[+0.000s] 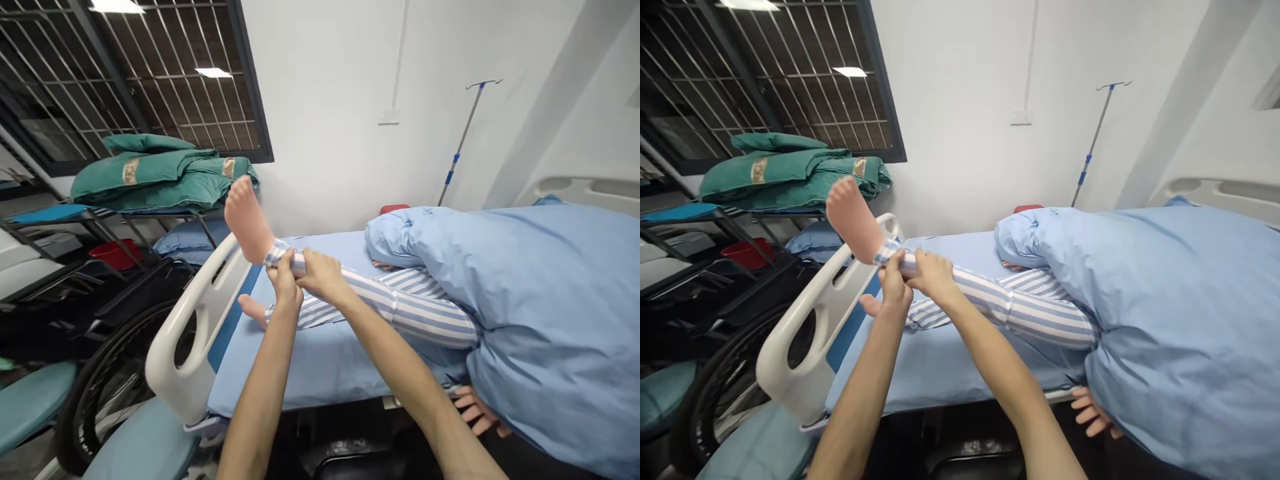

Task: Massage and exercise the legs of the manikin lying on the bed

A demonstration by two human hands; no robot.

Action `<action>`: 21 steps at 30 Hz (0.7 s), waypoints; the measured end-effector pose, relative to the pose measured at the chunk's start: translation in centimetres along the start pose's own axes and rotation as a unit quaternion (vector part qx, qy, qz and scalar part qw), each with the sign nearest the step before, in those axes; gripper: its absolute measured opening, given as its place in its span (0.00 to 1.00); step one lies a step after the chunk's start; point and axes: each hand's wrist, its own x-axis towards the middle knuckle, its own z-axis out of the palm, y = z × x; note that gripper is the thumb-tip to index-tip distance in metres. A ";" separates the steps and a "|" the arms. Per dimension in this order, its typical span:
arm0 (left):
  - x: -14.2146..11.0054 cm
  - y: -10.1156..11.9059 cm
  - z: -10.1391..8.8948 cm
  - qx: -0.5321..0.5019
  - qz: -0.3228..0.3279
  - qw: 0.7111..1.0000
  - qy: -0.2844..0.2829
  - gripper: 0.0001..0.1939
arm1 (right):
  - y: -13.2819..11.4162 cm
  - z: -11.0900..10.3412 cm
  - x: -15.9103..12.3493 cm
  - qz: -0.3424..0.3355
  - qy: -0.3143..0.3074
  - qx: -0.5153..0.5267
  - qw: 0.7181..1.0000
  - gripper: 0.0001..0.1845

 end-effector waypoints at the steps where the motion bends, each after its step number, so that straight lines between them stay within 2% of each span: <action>1: -0.5 0.6 1.7 -0.007 0.011 1.000 -0.029 0.18 | 0.6 -1.7 0.0 0.007 0.011 0.004 1.000 0.28; 4: -1.7 1.7 5.9 0.004 0.037 0.996 -0.080 0.21 | 2.2 -5.7 -0.1 0.032 0.038 0.010 0.999 0.29; 6: -2.2 2.1 7.7 0.013 0.048 0.994 -0.098 0.21 | 2.8 -7.3 -0.2 0.044 0.054 0.008 0.998 0.29; 8: -2.3 2.3 8.5 0.017 0.056 0.992 -0.111 0.20 | 3.1 -7.9 -0.2 0.047 0.060 0.007 0.997 0.30; 10: -2.2 2.3 8.1 0.020 0.061 0.992 -0.111 0.19 | 2.9 -7.6 -0.2 0.038 0.058 0.008 0.998 0.30; 12: -1.7 2.0 6.3 0.027 0.057 0.993 -0.097 0.18 | 2.4 -6.1 -0.1 0.025 0.051 0.013 0.998 0.30; 15: -0.2 0.6 1.6 0.052 0.031 0.997 -0.051 0.15 | 1.2 -1.8 0.1 0.007 0.015 0.019 1.000 0.31; 18: 1.9 -2.0 -4.7 0.086 -0.009 0.996 0.039 0.12 | -0.2 4.7 -0.1 -0.006 -0.053 0.012 0.999 0.32; 21: 3.5 -5.3 -11.3 0.091 -0.098 0.983 0.129 0.11 | -1.4 12.4 -1.2 -0.009 -0.111 -0.008 0.994 0.32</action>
